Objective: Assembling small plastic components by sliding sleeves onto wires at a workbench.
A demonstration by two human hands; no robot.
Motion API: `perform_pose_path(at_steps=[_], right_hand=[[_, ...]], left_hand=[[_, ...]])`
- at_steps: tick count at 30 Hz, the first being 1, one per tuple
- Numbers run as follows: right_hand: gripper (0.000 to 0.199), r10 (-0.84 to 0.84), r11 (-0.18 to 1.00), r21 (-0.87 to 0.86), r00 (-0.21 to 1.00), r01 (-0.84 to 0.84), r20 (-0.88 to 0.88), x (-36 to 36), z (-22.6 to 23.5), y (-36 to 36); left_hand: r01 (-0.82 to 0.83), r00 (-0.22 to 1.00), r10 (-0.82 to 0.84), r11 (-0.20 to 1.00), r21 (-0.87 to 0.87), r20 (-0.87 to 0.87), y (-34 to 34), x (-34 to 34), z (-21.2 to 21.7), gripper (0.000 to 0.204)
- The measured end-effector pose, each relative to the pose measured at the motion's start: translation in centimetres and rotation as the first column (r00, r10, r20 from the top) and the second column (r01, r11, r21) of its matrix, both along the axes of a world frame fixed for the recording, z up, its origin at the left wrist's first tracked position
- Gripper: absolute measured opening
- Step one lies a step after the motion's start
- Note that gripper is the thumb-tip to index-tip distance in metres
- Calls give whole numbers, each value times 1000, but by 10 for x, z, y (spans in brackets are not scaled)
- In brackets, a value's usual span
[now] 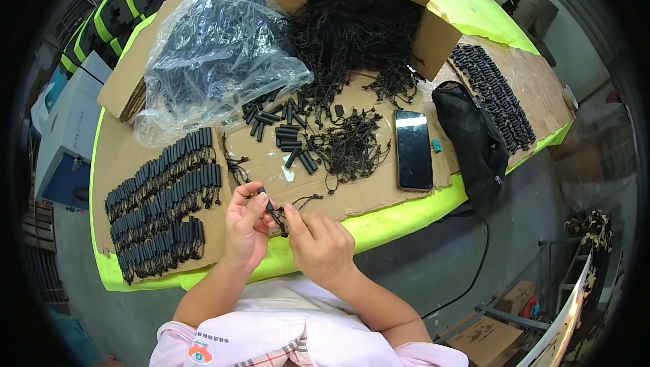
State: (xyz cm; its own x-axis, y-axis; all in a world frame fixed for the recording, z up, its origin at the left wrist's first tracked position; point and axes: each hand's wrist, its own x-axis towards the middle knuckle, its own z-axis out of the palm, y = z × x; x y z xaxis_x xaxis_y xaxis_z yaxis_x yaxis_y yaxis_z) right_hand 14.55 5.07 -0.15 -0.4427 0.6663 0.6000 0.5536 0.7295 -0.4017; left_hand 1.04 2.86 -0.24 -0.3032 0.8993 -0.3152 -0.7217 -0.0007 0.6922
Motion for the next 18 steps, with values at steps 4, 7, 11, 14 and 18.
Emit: perform_pose_path(at_steps=[4, 7, 11, 14, 18], right_hand=[[37, -18, 1000, 19, 1000, 18, -3, -5, -5, -2], [40, -40, 999, 10, 999, 41, -24, -15, -9, -3], [47, 0, 996, -90, 1000, -2, -19, -27, -8, -3], [49, 60, 985, -157, 997, -66, -38, -39, -11, -2], [37, 187, 925, -338, 982, -173, 8, -40, 3, 5]], left_hand=[[-76, 914, 125, 987, 142, -386, -3, 8, -6, 24], [-86, 858, 182, 973, 216, -480, -5, 12, -9, 23], [-140, 837, 233, 966, 218, -496, -8, 8, -13, 21], [-162, 814, 256, 962, 218, -522, -11, -3, -13, 20], [-268, 705, 268, 958, 103, -656, -20, -41, 0, 18]])
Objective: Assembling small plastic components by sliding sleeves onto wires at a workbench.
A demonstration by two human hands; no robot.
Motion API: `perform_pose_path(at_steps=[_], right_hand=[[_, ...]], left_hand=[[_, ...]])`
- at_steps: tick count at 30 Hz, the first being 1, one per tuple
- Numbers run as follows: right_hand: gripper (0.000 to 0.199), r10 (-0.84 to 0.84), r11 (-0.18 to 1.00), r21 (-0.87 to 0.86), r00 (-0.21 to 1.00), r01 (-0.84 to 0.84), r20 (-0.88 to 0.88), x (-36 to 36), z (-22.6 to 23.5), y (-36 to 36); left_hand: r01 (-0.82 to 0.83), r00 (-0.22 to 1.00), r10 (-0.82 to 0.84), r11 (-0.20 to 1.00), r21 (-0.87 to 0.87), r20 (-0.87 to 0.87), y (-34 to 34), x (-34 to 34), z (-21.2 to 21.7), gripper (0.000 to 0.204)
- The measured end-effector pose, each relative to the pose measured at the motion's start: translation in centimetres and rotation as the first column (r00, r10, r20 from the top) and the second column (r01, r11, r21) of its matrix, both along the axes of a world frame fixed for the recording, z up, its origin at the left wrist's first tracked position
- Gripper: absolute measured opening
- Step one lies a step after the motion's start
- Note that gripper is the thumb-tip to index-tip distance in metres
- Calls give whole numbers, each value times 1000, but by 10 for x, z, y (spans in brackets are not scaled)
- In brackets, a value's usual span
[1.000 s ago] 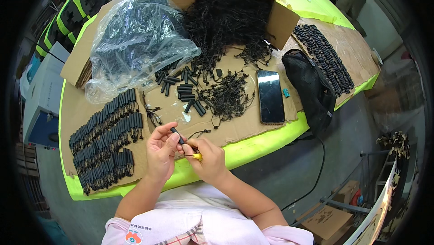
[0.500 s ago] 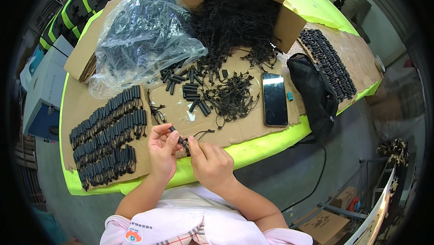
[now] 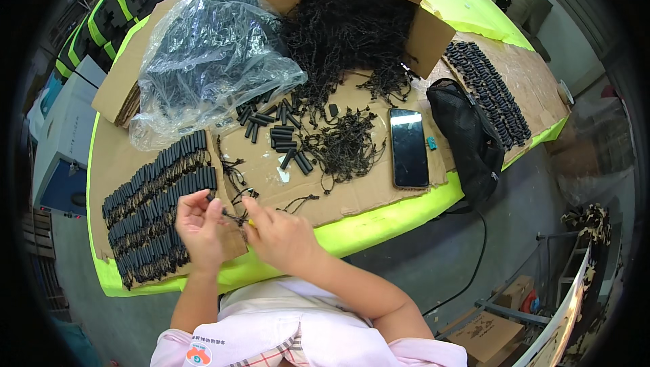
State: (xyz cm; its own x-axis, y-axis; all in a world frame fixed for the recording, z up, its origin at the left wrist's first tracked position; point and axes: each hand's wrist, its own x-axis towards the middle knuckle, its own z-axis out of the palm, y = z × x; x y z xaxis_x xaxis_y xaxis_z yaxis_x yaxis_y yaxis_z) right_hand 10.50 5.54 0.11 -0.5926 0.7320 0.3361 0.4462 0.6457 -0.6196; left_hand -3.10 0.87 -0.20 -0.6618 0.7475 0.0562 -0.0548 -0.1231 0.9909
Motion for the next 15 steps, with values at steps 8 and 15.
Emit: perform_pose_path(at_steps=[8, 15], right_hand=[[17, -333, 937, 149, 935, 315, 118, 3, -14, 115], [21, -317, 947, 133, 920, 292, 232, 1, -29, 134]], left_hand=[[-137, 488, -387, 851, -506, -782, -39, -44, 7, 17], [-70, 422, -301, 930, -362, -855, -5, -23, 9, 16]])
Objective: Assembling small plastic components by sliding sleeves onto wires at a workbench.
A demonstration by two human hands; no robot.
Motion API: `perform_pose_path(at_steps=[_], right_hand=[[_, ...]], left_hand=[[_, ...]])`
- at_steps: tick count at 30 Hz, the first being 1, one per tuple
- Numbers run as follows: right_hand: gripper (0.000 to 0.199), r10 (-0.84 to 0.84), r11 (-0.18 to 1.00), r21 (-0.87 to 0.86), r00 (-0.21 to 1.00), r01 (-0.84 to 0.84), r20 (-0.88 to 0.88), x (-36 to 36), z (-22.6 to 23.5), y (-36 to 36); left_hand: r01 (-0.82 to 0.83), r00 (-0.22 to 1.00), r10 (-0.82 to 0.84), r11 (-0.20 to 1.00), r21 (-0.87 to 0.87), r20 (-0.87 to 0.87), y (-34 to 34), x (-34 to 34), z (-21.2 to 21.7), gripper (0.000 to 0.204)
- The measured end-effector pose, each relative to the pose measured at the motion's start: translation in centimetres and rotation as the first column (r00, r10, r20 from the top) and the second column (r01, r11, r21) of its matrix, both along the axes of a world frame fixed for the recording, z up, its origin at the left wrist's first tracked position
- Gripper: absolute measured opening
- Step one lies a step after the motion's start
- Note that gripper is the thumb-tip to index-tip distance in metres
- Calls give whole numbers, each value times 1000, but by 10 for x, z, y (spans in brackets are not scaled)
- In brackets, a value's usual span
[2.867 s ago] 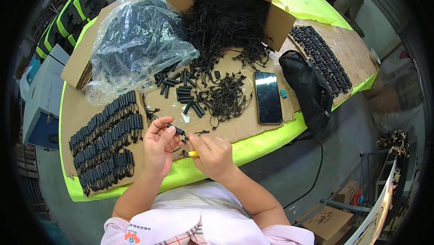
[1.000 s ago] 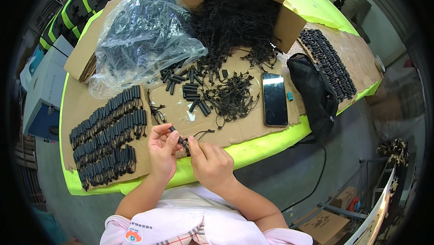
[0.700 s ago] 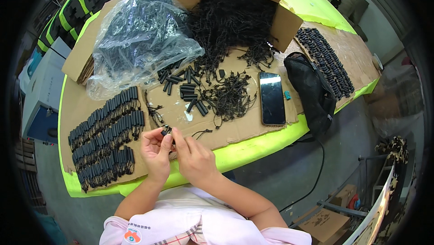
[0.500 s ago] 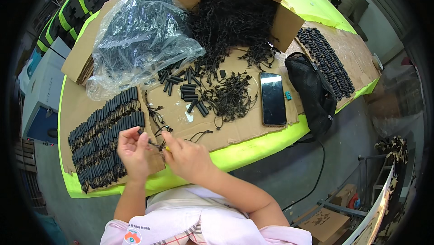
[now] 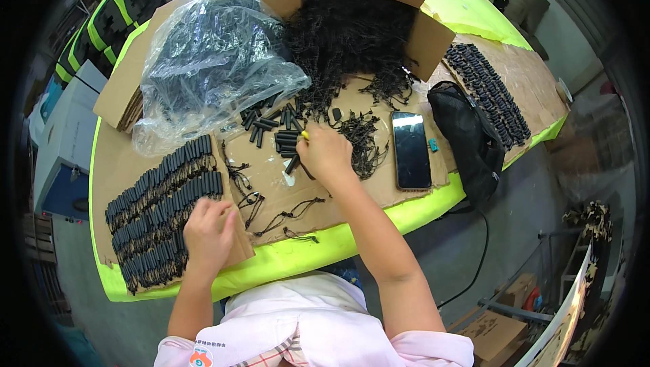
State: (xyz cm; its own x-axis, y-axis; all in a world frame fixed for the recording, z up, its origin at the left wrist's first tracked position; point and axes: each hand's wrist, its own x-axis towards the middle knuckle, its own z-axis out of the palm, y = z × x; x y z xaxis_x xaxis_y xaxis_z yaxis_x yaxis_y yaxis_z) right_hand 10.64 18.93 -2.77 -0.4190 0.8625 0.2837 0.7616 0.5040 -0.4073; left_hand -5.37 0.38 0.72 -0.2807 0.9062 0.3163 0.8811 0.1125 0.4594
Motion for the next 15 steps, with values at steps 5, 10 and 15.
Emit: perform_pose_path(at_steps=[5, 10, 15], right_hand=[[18, -163, 968, -251, 726, -13, -668, 15, 0, -10], [8, -357, 818, -478, 368, -321, -859, 34, 29, -46], [23, -355, 764, -508, 399, -398, -845, 48, 21, -83]], left_hand=[[250, 968, -250, 968, 5, 3, 72, 35, -11, 19], [246, 968, -252, 954, -172, -13, 115, 44, -35, 25], [289, 957, -288, 957, -34, 32, 109, 45, -30, 31]])
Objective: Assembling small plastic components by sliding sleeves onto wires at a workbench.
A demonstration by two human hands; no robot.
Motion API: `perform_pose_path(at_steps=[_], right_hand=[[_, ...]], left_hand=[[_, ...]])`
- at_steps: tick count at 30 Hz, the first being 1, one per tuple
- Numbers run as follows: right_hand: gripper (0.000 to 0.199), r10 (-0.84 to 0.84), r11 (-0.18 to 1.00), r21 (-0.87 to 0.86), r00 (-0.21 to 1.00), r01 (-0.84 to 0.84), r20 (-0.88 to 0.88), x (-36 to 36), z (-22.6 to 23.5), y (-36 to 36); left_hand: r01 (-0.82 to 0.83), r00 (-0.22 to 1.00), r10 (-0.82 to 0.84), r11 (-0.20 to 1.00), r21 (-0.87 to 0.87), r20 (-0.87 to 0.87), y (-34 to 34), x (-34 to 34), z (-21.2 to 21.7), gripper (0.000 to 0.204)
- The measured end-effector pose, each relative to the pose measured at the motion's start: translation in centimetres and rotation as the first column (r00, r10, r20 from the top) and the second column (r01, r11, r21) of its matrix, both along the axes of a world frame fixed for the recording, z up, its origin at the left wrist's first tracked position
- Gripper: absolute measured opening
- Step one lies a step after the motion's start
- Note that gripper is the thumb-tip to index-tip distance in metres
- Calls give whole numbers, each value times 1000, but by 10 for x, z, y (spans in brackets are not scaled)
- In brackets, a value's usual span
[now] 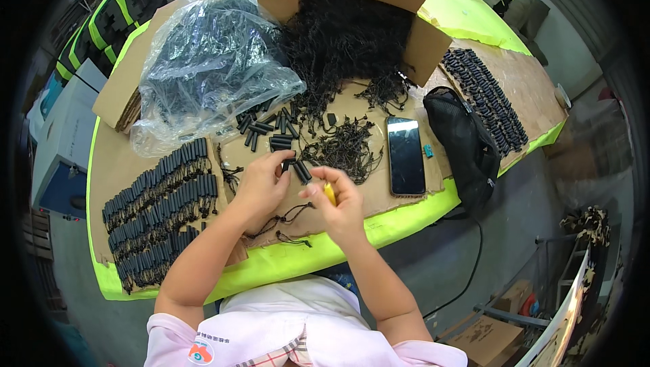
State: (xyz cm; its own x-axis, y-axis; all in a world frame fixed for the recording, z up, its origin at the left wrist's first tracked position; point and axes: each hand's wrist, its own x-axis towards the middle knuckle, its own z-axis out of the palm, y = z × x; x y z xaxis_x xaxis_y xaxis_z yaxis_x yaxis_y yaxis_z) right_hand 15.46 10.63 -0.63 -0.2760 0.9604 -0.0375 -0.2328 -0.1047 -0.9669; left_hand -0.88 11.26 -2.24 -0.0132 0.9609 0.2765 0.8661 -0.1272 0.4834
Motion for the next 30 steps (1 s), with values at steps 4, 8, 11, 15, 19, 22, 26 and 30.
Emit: perform_pose_path(at_steps=[4, 8, 11, 15, 19, 22, 26, 30], right_hand=[[33, -39, 984, 179, 997, 26, 73, -7, -7, -31], [44, -314, 738, 673, 911, 56, 268, -14, -11, -39], [41, -444, 570, 820, 860, 56, 250, -17, -11, -39], [38, -528, 425, 905, 818, 24, 226, -18, -12, -38], [37, -537, 343, 931, 787, -127, 305, -17, -7, -41], [35, -437, 399, 902, 830, -167, 347, -19, -2, -42], [30, -184, 691, 714, 930, -108, 319, -20, -5, -45], [25, 129, 976, 172, 991, -131, 21, -19, -2, -47]], left_hand=[[274, 357, 205, 910, -312, 912, -33, 4, 32, 31], [143, -108, 219, 969, -203, 970, -62, 19, 37, 28], [92, -214, 185, 981, -168, 959, -73, 20, 35, 27], [3, -194, 166, 986, -169, 967, -81, 26, 38, 26], [-54, -106, 124, 990, -130, 987, -86, 25, 34, 26], [-50, -94, 120, 991, -125, 988, -86, 22, 34, 30], [-39, -18, 99, 994, -100, 995, -86, 22, 34, 32], [-46, 169, 81, 996, -74, 982, -88, 24, 32, 31]])
